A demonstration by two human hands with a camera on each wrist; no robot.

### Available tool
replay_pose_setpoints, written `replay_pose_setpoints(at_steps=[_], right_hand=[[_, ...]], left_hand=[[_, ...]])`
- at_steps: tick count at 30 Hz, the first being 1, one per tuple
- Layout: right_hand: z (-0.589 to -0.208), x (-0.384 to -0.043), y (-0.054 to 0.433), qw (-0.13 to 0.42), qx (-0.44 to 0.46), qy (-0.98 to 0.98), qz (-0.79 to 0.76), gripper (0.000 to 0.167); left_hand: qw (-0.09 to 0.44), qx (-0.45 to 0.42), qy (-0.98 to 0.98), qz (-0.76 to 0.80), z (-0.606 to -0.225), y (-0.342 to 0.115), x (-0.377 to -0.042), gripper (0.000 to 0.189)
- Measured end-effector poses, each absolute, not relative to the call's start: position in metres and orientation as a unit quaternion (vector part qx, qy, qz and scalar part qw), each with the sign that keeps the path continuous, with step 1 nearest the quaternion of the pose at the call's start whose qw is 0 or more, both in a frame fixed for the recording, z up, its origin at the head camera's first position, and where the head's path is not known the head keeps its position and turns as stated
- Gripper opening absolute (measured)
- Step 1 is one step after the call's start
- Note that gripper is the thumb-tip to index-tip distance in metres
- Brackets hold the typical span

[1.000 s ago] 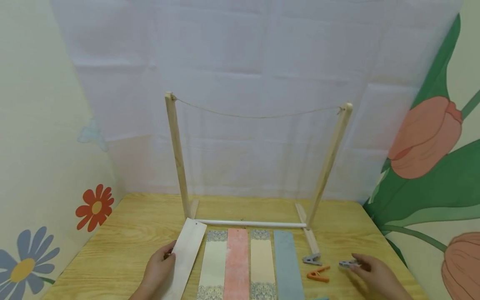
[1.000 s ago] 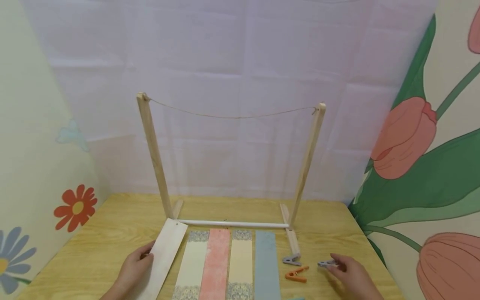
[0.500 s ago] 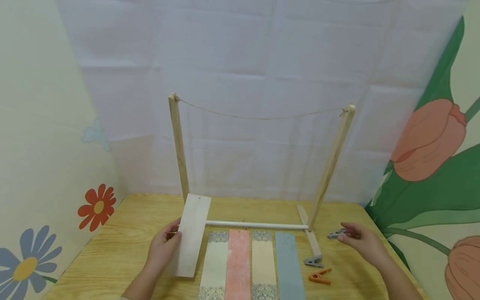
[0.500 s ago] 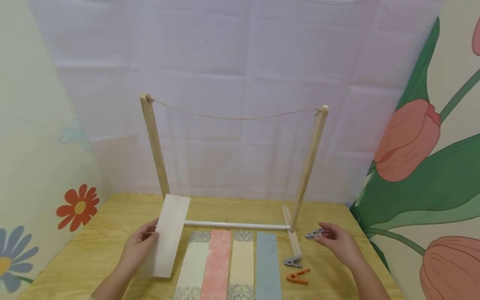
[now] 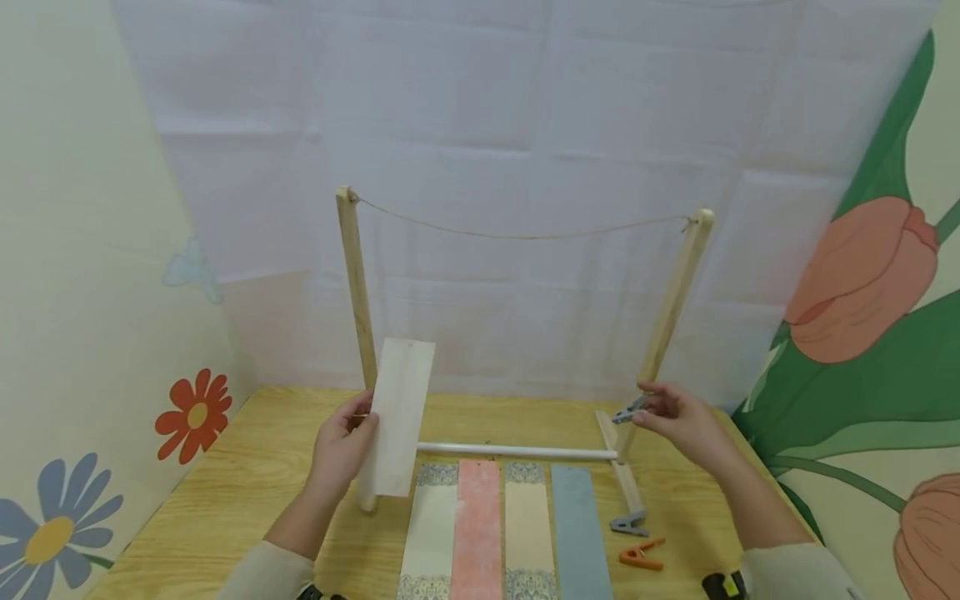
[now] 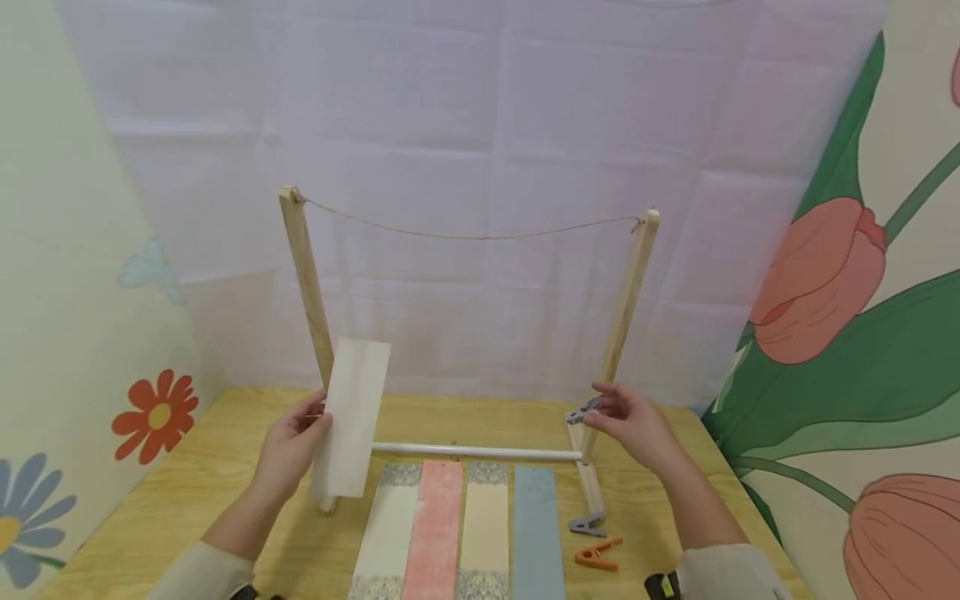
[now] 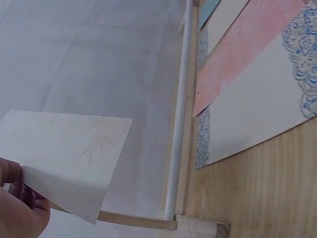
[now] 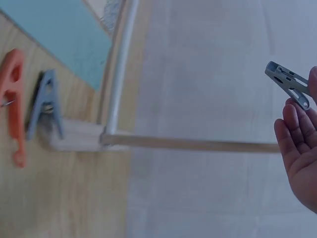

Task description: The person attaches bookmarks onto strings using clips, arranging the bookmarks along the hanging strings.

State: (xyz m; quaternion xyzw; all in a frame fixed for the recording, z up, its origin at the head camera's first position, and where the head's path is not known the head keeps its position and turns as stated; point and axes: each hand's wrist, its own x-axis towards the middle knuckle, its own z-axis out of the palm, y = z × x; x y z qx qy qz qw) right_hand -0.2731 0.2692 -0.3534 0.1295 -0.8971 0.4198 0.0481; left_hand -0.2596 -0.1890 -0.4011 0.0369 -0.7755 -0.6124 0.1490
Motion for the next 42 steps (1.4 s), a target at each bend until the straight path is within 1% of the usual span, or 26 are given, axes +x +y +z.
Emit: replay_pose_setpoints(at_steps=[5,8,13,20,29,42], right_hand=[[-0.329,-0.285,0.25,0.046,0.16,-0.89,0.424,0.048],[-0.316,-0.292,0.238,0.047,0.173,-0.89,0.42,0.049],[-0.292,-0.302,0.216,0.051,0.186,-0.885,0.423,0.05],[-0.258,-0.313,0.187,0.065,0.186,-0.89,0.412,0.047],[-0.223,-0.32,0.154,0.092,0.18,-0.898,0.391,0.048],[-0.177,-0.327,0.11,0.121,0.2,-0.883,0.407,0.045]], left_hand=[[0.172,0.029,-0.769,-0.615,-0.382,-0.183,-0.271,0.04],[0.182,0.032,-0.767,-0.615,-0.372,-0.18,-0.276,0.041],[0.201,0.022,-0.748,-0.632,-0.357,-0.173,-0.283,0.042],[0.229,0.019,-0.725,-0.649,-0.338,-0.165,-0.292,0.04],[0.237,0.012,-0.707,-0.666,-0.318,-0.164,-0.299,0.04],[0.284,0.013,-0.657,-0.698,-0.298,-0.157,-0.312,0.04]])
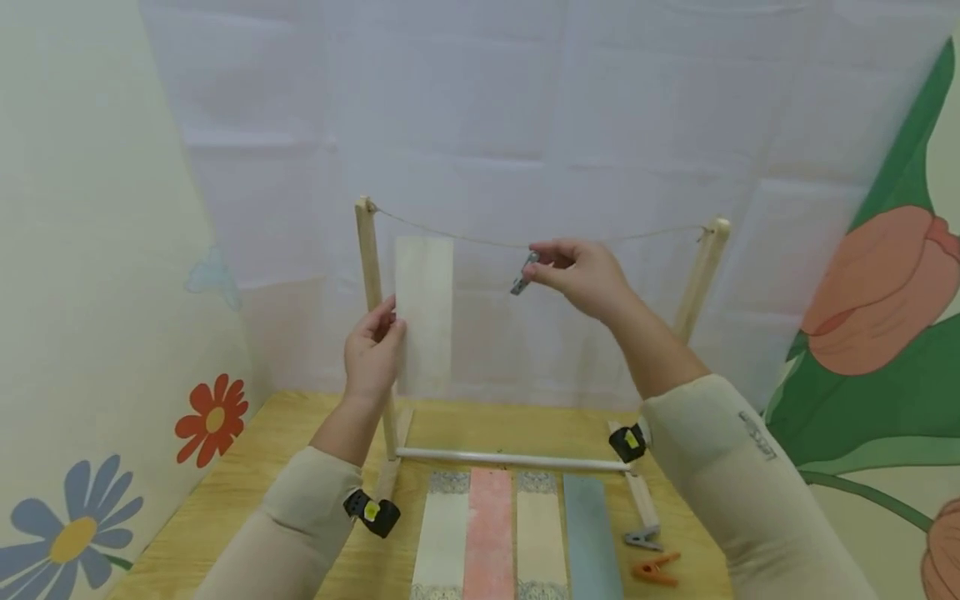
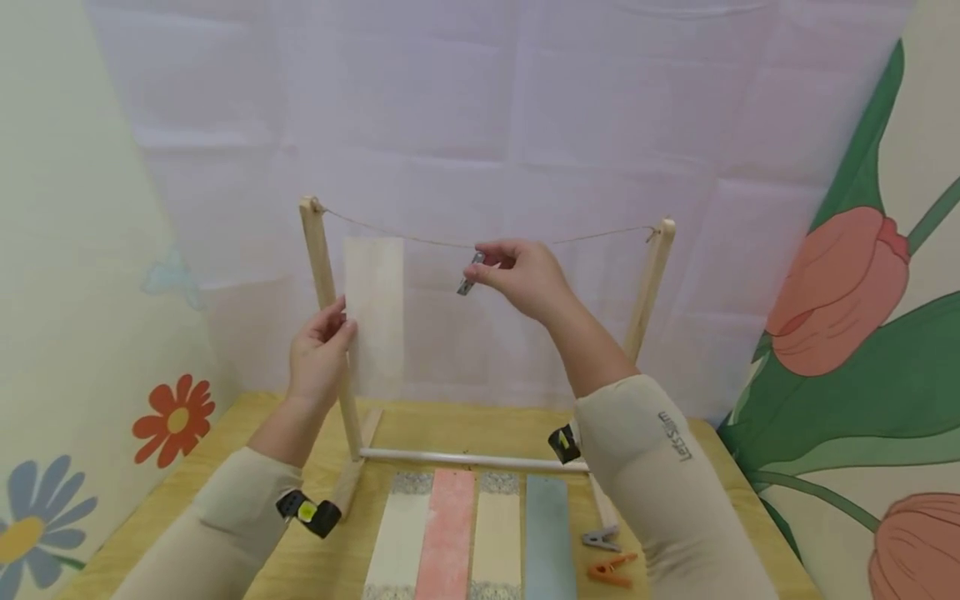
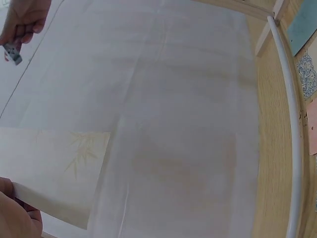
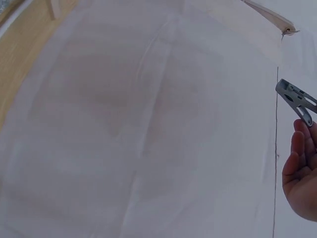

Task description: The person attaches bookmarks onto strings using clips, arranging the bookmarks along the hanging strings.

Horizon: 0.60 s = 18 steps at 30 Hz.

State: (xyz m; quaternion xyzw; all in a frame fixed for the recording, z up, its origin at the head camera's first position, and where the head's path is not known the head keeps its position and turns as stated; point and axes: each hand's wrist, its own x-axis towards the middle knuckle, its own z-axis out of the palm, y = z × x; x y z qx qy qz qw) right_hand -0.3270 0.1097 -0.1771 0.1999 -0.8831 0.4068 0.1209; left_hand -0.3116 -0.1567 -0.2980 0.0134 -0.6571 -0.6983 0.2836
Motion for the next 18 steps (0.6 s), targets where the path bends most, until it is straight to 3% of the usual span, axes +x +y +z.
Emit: replay_pose_setpoints(at_steps=[18], right_hand=[[-0.134,-0.341,0.044,0.167,0.207,-0.841,0.472,0.035]], left_hand=[[0.306,0.037,-0.641,-0.703,-0.283,-0.156,-0.313,0.039]])
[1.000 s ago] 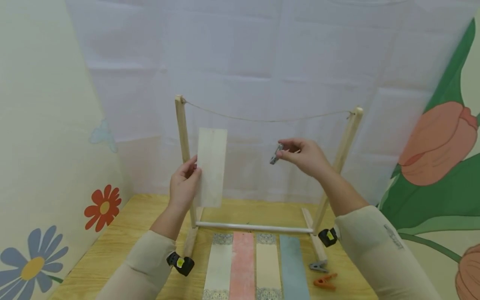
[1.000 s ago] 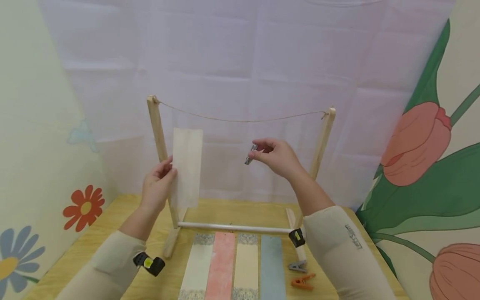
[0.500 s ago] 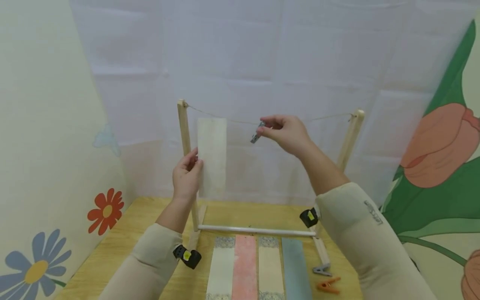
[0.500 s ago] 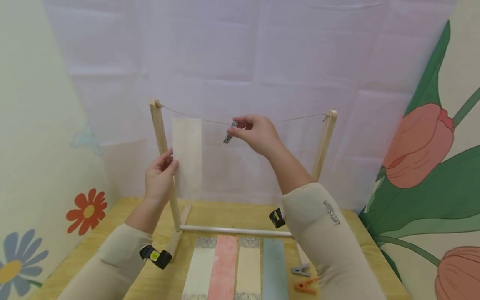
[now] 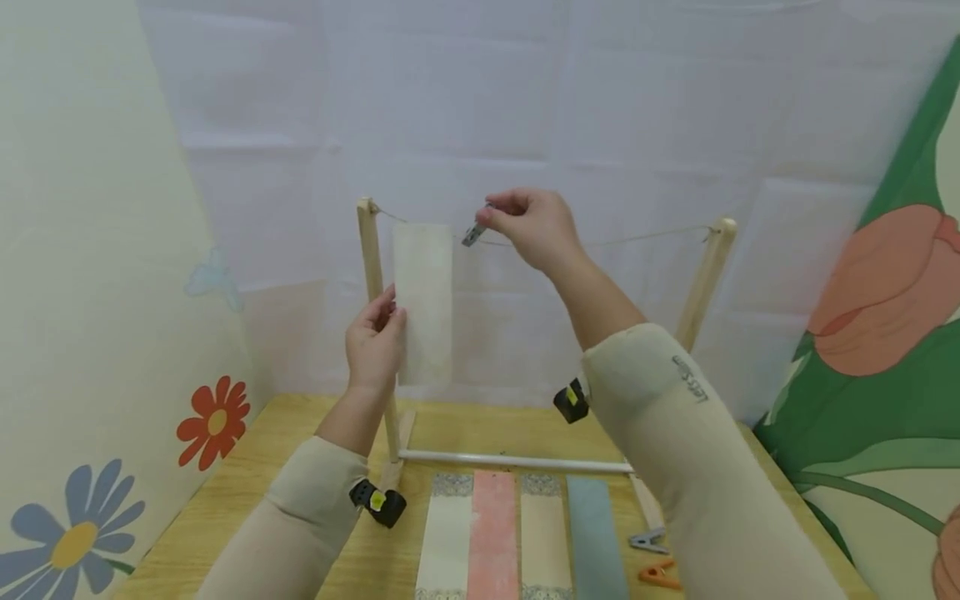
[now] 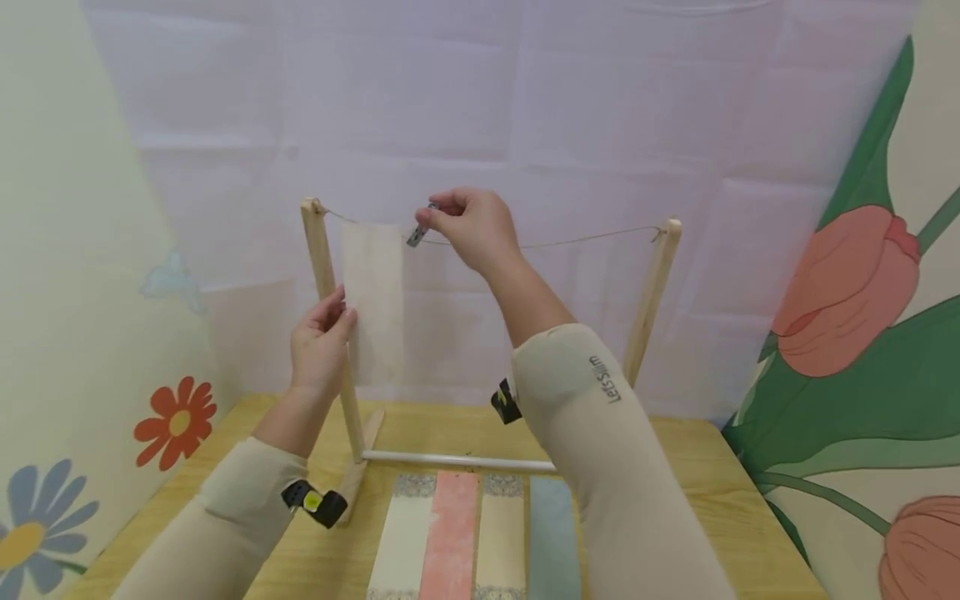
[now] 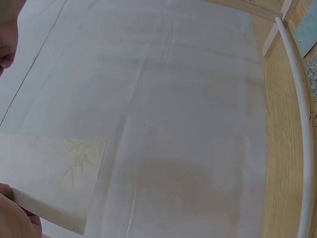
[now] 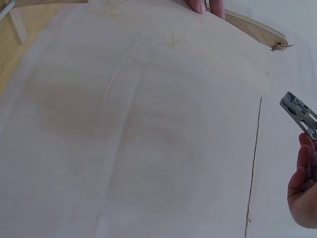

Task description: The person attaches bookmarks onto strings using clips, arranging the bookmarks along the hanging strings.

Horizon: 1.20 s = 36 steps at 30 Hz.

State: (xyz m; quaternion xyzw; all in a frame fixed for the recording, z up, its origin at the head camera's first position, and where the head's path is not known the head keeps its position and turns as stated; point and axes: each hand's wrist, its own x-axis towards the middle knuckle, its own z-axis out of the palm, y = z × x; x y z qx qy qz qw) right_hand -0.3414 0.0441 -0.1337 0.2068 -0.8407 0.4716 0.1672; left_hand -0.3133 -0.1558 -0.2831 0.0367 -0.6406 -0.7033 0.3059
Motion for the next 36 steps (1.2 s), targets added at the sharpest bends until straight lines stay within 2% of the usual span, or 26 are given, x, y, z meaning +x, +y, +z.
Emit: replay_pose_setpoints(at_steps=[11,27,36], right_hand=[[-0.116,-0.355,0.014,0.198,0.198,-0.841,0.462,0.029],[-0.109,-0.36,-0.001,0.157,0.17,-0.874,0.426,0.03],[-0.112,-0.361,-0.001,0.153,0.172,-0.88,0.416,0.03]], left_hand=[[0.316,0.033,-0.638,-0.701,-0.284,-0.152,-0.313,0.036],[0.303,0.025,-0.64,-0.706,-0.28,-0.145,-0.307,0.037],[0.303,0.031,-0.64,-0.706,-0.284,-0.142,-0.308,0.036]])
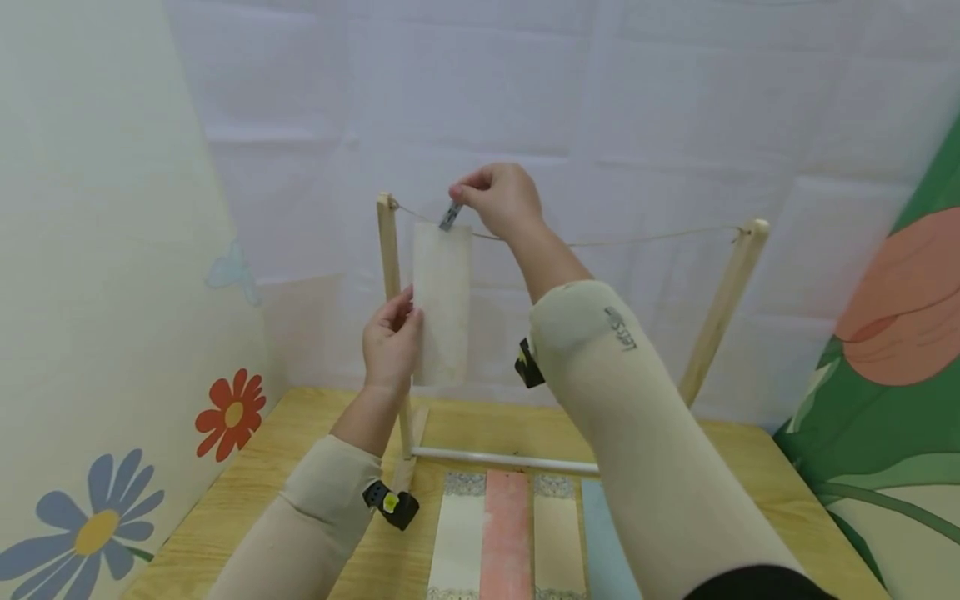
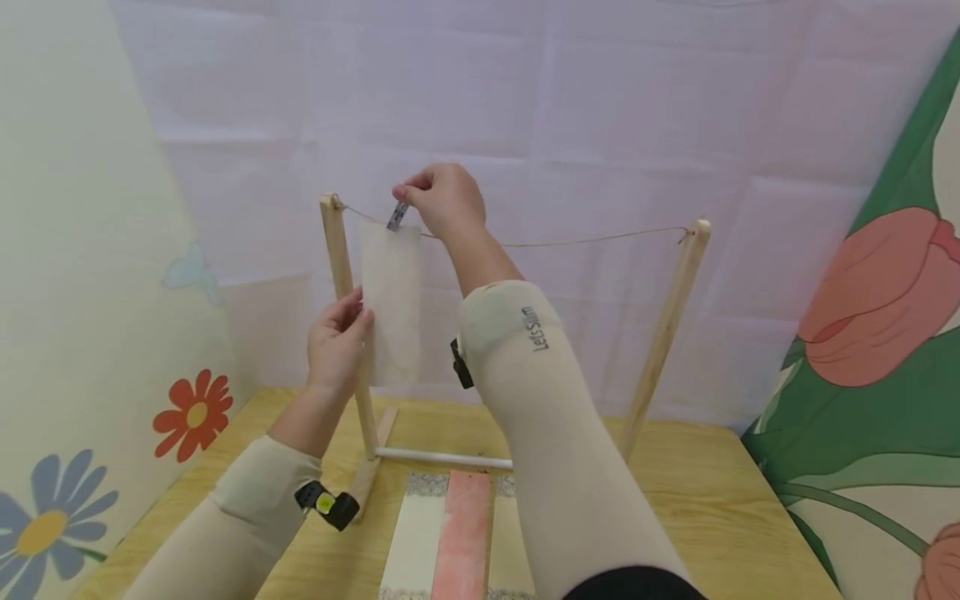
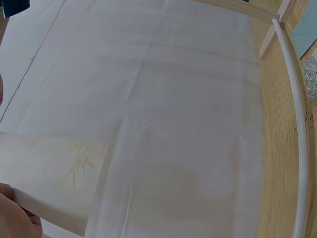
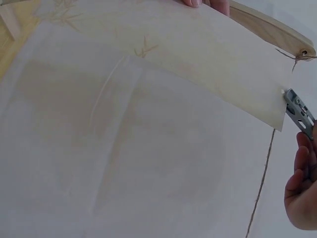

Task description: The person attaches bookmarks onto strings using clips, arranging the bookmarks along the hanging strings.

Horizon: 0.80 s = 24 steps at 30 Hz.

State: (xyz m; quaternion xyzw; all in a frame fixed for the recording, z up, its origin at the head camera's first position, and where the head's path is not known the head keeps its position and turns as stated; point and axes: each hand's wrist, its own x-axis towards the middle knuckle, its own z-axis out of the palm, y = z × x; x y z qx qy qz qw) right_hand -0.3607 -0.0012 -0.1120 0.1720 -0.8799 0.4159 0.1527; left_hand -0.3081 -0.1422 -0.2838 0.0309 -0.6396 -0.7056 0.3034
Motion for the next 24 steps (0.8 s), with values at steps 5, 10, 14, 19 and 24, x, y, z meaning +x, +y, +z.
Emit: replay_pose_setpoints(at_steps=[5,10,14,19,24], right_hand=[[-0.114,-0.3623,0.0,0.143,0.175,-0.882,0.413,0.029],[-0.115,-0.3631,-0.0001,0.124,0.183,-0.891,0.396,0.03],[-0.1147,-0.3634,0.0002,0.122,0.195,-0.895,0.382,0.032],[-0.1151,-0.363,0.0006,0.115,0.21,-0.898,0.369,0.033],[-0.1137,-0.3625,0.0006,0.1,0.219,-0.901,0.361,0.035]], left_hand=[[0.302,0.032,-0.64,-0.706,-0.2837,-0.1419,-0.3089,0.036],[0.295,0.033,-0.644,-0.704,-0.2843,-0.1419,-0.3076,0.037],[0.3,0.034,-0.643,-0.704,-0.2844,-0.1419,-0.3074,0.037],[0.301,0.034,-0.642,-0.704,-0.2852,-0.1421,-0.308,0.036],[0.296,0.034,-0.642,-0.707,-0.2858,-0.1418,-0.3079,0.036]])
